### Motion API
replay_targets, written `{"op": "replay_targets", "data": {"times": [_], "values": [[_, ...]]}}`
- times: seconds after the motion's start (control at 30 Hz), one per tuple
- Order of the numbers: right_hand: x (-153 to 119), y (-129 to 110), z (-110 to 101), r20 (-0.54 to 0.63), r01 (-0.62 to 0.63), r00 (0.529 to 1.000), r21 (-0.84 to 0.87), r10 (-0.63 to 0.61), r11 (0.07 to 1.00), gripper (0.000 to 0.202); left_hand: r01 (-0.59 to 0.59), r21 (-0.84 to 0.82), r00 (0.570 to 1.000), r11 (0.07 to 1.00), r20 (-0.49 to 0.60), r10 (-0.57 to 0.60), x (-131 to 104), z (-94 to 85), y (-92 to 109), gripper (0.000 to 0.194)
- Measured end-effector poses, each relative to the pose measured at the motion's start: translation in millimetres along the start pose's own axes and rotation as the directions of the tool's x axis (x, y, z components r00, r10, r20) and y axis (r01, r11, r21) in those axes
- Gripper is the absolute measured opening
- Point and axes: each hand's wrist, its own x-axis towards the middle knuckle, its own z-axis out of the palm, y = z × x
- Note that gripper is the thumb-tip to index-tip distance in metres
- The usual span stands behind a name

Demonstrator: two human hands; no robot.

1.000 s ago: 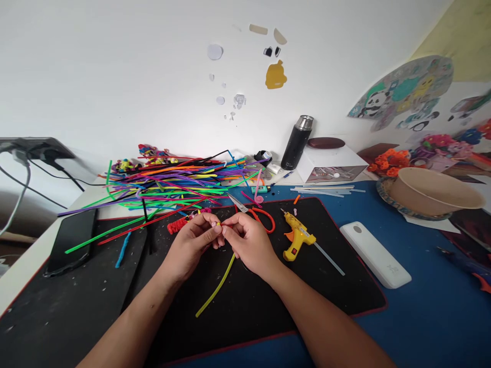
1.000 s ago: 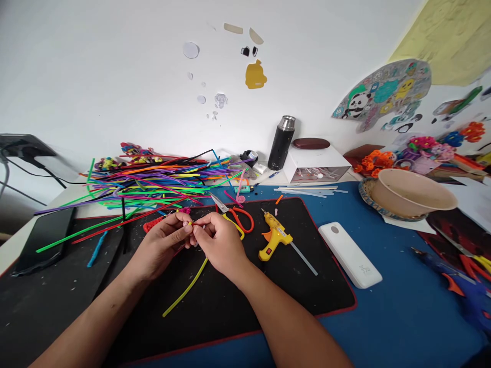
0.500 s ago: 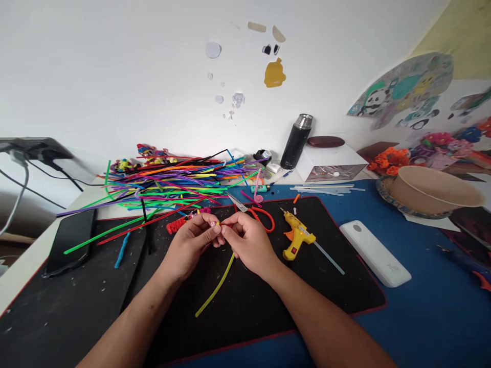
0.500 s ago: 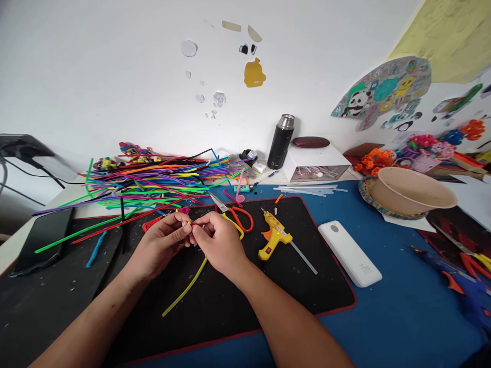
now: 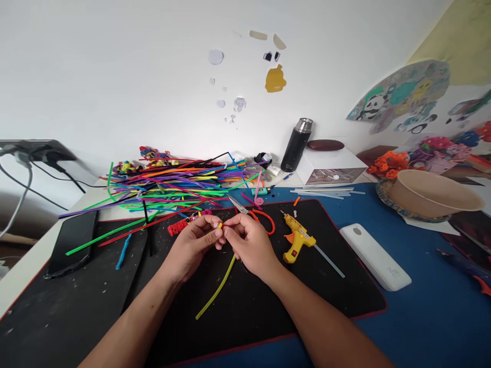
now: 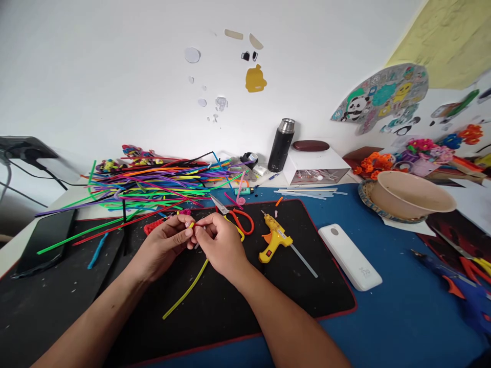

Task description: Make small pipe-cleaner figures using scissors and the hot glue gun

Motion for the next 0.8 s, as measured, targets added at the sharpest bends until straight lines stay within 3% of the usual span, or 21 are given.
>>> {"op": "replay_targets", "data": {"times": [0.33,0.53,0.8], "values": [[-1.8,-2.0,-0.7,0.090,0.013,0.996,0.056,-0.018,0.998,0.022,0.059,-0.133,0.997,0.989,-0.048,-0.066,0.6,-6.9,0.4,0.028],[0.2,-4.5,-1.3,0.003,0.008,1.000,0.132,-0.008,0.991,0.028,0.073,-0.146,0.994,0.987,-0.075,-0.085,1.3,-7.5,4.3,0.027],[1.8,-1.7,-2.0,0.035,-0.017,0.999,0.150,0.012,0.989,0.029,0.125,-0.136,0.992,0.983,0.018,-0.124,-0.7,-5.8,5.9,0.042]]}}
